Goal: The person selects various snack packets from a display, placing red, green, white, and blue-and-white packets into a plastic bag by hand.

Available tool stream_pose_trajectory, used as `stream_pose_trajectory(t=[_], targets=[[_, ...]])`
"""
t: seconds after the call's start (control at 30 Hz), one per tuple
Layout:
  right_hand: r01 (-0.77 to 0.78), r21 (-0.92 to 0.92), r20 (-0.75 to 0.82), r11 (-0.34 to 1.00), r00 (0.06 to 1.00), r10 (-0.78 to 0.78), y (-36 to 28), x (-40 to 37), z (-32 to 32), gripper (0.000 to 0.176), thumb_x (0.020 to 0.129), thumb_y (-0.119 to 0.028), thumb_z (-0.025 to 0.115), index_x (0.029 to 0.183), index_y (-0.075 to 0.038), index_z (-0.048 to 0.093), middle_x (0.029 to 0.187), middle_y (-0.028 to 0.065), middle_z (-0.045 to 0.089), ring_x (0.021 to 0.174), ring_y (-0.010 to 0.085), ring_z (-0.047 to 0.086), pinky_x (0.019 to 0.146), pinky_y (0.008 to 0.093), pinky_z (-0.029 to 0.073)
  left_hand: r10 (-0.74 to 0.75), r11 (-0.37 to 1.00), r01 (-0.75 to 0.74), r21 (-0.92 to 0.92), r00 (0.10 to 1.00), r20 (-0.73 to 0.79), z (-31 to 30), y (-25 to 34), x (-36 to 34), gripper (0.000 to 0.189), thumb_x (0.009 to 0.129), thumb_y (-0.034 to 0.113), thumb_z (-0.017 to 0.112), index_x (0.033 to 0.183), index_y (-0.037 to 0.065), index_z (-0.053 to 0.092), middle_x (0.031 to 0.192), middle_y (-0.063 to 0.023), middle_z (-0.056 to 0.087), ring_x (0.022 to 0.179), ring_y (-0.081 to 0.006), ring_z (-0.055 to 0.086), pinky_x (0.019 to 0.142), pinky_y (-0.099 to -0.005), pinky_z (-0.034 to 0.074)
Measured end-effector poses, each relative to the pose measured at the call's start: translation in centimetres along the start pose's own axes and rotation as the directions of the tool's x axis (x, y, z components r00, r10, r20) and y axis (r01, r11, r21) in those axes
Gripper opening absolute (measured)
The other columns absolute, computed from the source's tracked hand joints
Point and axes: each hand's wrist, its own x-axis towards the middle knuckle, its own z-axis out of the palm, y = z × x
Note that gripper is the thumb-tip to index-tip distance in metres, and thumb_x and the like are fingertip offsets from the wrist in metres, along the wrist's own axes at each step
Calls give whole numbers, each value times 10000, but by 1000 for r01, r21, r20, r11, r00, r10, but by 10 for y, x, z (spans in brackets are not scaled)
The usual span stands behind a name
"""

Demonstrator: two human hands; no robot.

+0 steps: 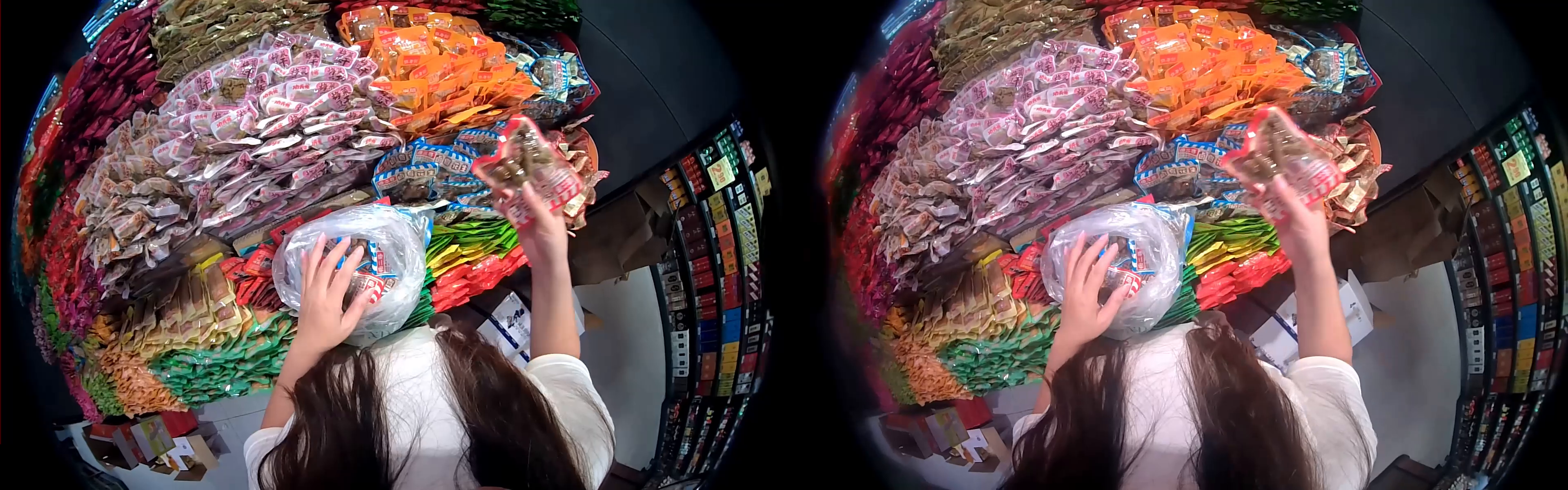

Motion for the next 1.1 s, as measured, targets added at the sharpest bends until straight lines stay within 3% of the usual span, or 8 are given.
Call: stream_pose_trajectory(t=[0.13,0.5,0.57,0.6,0.7,0.9,1.0,1.1], targets=[[272,-94,-127,958,951,-282,-31,71,-82,485,929,-12,589,1384,-50,426,1262,128,578,1102,280,631,917,473,551,-59,995,50,92,994,93,7,-9,-11,517,846,298,668,1322,121,569,1488,-124,402,1403,-425,269,1144,-600,152],[165,-625,98,763,986,-133,-47,204,-223,236,929,-154,667,1146,-65,647,1063,18,669,931,120,654,814,299,553,-57,994,53,99,997,42,13,-14,-13,477,845,367,653,1257,132,607,1489,-82,410,1372,-401,311,1121,-630,166],[96,-727,65,680,995,-71,-57,210,-223,201,925,-145,669,1105,-56,673,1006,-8,659,864,100,647,768,282,557,-62,994,59,92,998,32,14,-15,-14,475,845,372,648,1253,131,610,1488,-80,413,1369,-401,314,1121,-630,167],[252,-797,198,550,968,-156,-62,212,-224,195,928,-111,633,1105,-45,680,1022,-41,599,828,71,607,752,230,529,-56,995,54,89,998,26,14,-15,-14,474,845,376,644,1249,130,614,1487,-78,416,1367,-400,317,1121,-630,168],[240,-812,227,533,970,-91,-81,198,-199,181,923,-59,599,1065,-83,708,1082,-21,545,791,105,644,639,254,582,-58,994,56,96,998,17,16,-16,-15,479,839,387,644,1247,136,618,1489,-72,418,1366,-397,319,1121,-627,170],[38,-966,52,256,997,51,-80,199,-180,343,858,113,464,1008,-67,715,1033,16,586,936,137,645,725,246,521,-73,993,71,94,997,13,18,-18,-15,491,826,398,649,1249,150,621,1491,-63,419,1372,-387,317,1121,-626,173],[299,-953,298,-54,954,21,-65,207,-175,396,778,151,440,983,-38,720,990,43,578,928,153,597,737,246,491,-80,993,78,92,997,17,18,-18,-14,489,826,396,651,1249,152,621,1490,-62,421,1375,-385,314,1124,-623,171],[329,-944,330,17,941,78,-47,212,-171,364,727,108,471,965,-21,715,923,75,547,880,203,578,770,275,469,-75,992,74,106,997,5,16,-17,-15,490,827,391,653,1250,147,620,1492,-61,419,1378,-384,313,1127,-621,169]])
